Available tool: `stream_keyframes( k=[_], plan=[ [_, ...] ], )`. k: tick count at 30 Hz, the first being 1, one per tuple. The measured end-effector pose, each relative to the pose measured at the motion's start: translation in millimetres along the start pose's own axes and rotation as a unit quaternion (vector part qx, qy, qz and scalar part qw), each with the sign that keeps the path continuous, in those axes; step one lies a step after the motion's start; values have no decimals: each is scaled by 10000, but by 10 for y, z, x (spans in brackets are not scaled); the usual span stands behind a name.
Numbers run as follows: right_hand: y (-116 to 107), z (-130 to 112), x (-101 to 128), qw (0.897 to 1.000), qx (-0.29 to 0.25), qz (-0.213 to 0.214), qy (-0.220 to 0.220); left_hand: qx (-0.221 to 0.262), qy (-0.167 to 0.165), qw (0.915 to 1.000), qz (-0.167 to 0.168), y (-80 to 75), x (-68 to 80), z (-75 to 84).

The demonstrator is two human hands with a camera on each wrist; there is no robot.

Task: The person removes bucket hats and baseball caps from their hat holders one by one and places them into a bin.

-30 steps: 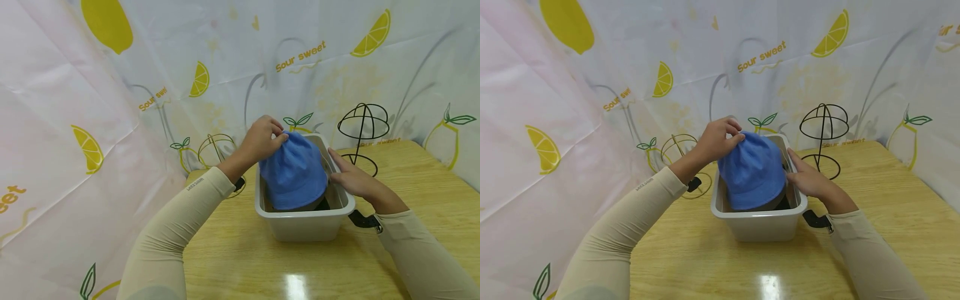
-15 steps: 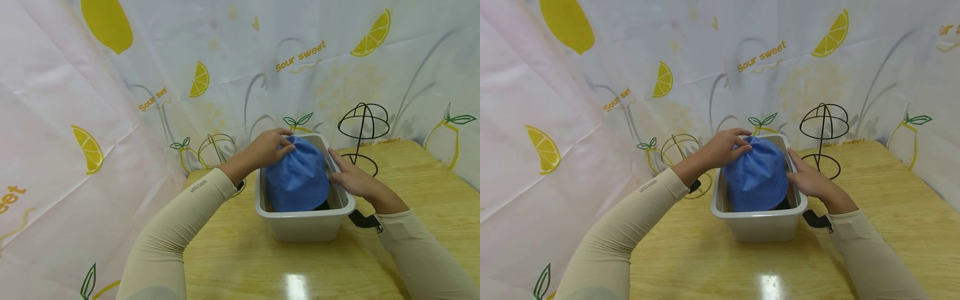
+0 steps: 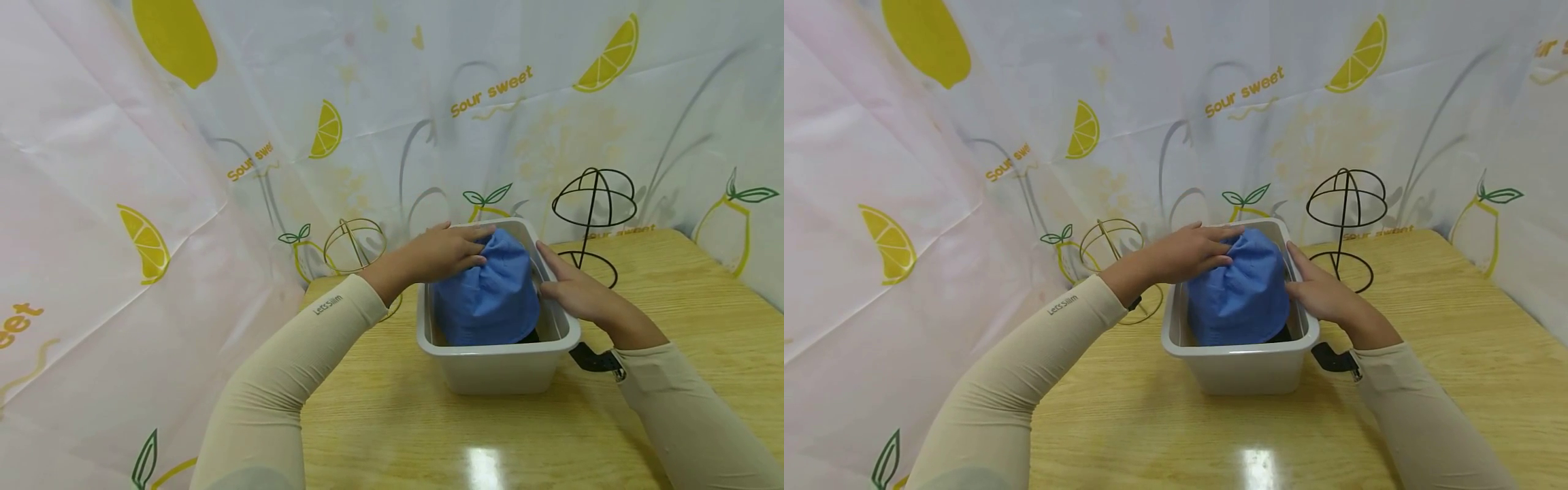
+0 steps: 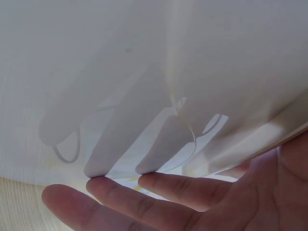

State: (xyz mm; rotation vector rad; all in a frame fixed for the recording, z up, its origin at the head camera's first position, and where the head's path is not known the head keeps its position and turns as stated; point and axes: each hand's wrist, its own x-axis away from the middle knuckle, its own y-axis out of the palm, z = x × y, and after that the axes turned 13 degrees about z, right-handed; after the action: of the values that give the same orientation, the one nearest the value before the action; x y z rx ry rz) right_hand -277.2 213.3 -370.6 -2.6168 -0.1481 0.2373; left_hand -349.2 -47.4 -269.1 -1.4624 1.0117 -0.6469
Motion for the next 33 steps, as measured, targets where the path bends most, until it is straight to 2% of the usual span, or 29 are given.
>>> stream_keyframes(
  k=[6, 10, 16, 22, 26, 33],
  plan=[
    [-4, 6, 3, 10000, -66, -26, -1, 393, -223, 9974, -562, 60, -3, 8],
    [-2, 17, 4, 10000, -40, -27, -4, 450, -338, 9948, -848, 118, -3, 17],
    [0, 24, 9, 10000, -69, -31, -22, 361, -308, 9949, -888, 180, -14, 79],
    [-8, 15, 9, 10000, -73, -64, -11, 207, -334, 9919, -1211, 214, -52, 147],
    [-15, 15, -1, 10000, -25, -60, -35, 16, -309, 9909, -1309, 230, -88, 166],
    [-5, -2, -4, 10000, -21, -1, -59, -8, -393, 9882, -1482, 252, -146, 171]
  ],
)
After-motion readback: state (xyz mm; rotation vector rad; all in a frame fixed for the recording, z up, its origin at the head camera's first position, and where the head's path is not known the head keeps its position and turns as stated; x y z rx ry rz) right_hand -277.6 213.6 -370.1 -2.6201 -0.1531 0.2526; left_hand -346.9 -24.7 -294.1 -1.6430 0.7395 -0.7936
